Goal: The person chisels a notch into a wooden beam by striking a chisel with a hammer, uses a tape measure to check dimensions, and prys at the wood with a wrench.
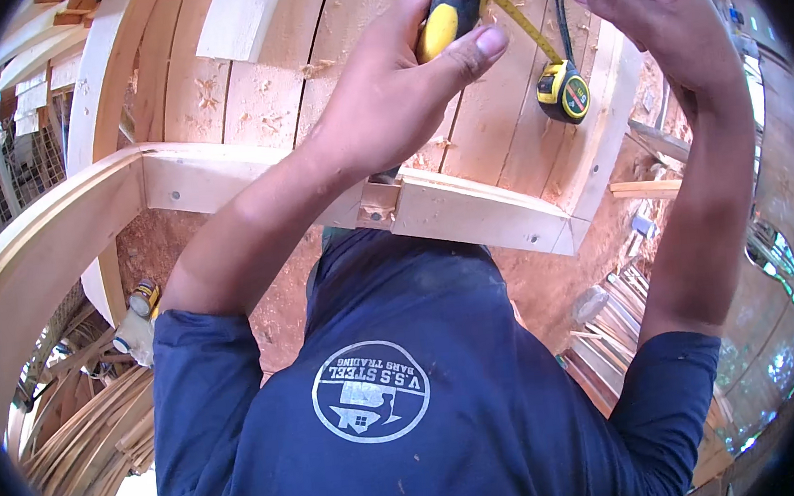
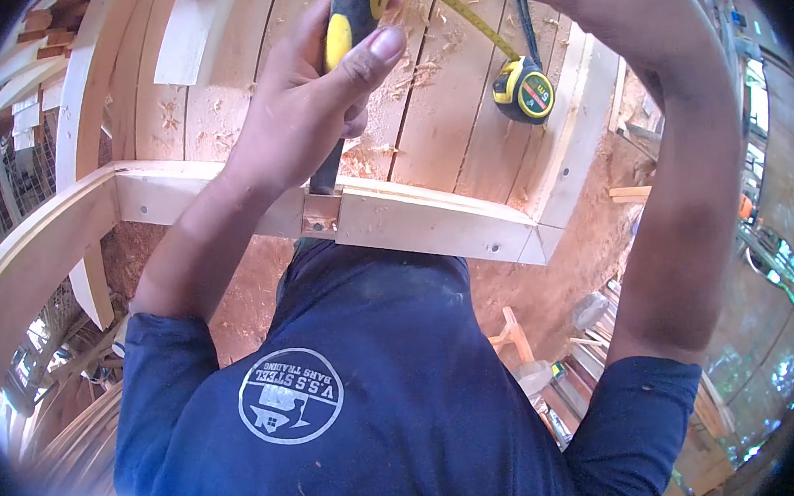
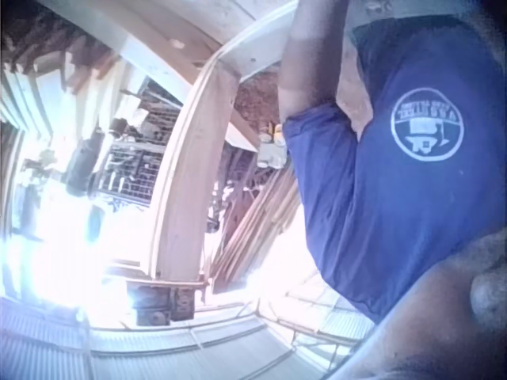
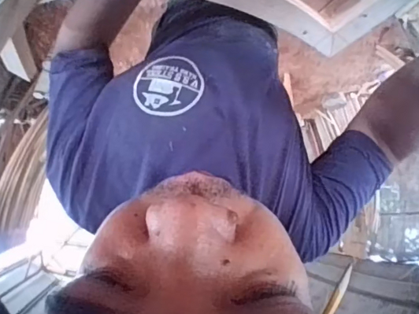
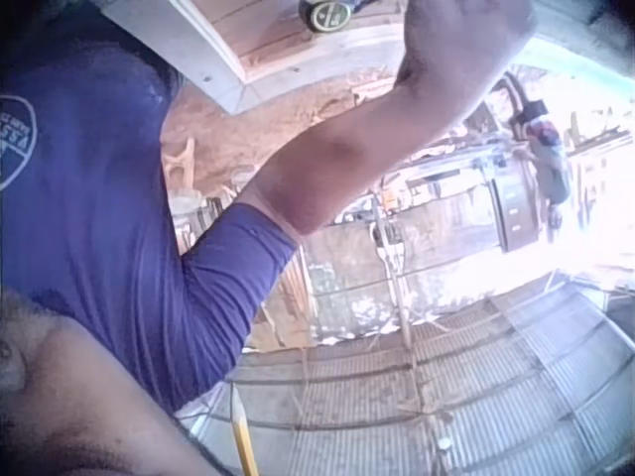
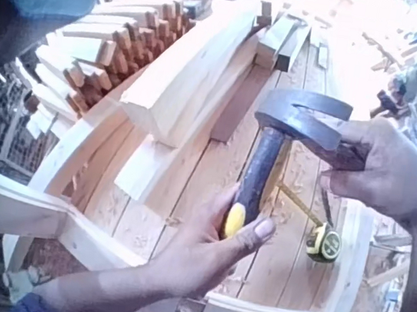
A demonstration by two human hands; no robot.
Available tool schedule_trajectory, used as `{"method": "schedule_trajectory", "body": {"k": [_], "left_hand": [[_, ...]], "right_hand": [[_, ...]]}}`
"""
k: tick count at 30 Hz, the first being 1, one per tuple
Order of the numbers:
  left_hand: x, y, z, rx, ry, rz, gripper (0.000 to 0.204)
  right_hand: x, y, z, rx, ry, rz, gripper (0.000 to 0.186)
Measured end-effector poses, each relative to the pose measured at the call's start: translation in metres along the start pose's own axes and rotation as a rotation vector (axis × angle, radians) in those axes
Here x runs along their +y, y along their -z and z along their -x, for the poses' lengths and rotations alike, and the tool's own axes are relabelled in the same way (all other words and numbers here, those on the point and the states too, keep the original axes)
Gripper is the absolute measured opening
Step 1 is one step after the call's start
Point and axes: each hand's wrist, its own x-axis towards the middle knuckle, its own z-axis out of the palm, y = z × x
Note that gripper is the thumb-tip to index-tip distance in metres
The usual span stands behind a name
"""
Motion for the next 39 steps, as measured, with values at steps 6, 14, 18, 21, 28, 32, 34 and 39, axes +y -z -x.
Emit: {"method": "schedule_trajectory", "body": {"k": [6,14,18,21,28,32,34,39], "left_hand": [[-0.026,-0.003,-0.009,0.085,-0.161,-0.117,0.028],[-0.031,-0.003,0.000,0.117,-0.051,-0.191,0.051],[-0.030,-0.002,0.004,0.118,-0.026,-0.241,0.050],[-0.029,-0.005,0.003,0.131,-0.049,-0.223,0.053],[-0.034,-0.005,0.005,0.091,-0.055,-0.180,0.052],[-0.032,-0.005,0.009,0.128,-0.057,-0.204,0.050],[-0.029,-0.006,0.013,0.114,-0.013,-0.138,0.050],[-0.032,-0.007,0.008,0.076,-0.054,-0.186,0.050]], "right_hand": [[-0.003,0.023,-0.022,0.349,-0.224,-0.074,0.066],[0.005,0.008,-0.005,0.069,-0.050,-0.028,0.066],[-0.001,0.018,-0.017,0.352,-0.243,-0.098,0.066],[0.003,0.004,-0.003,0.143,-0.134,-0.065,0.066],[-0.005,0.017,-0.009,0.320,-0.251,-0.106,0.067],[0.001,-0.002,-0.001,0.075,-0.103,-0.074,0.067],[0.004,-0.004,0.004,-0.047,0.010,-0.069,0.067],[-0.009,0.015,-0.007,0.327,-0.284,-0.131,0.067]]}}
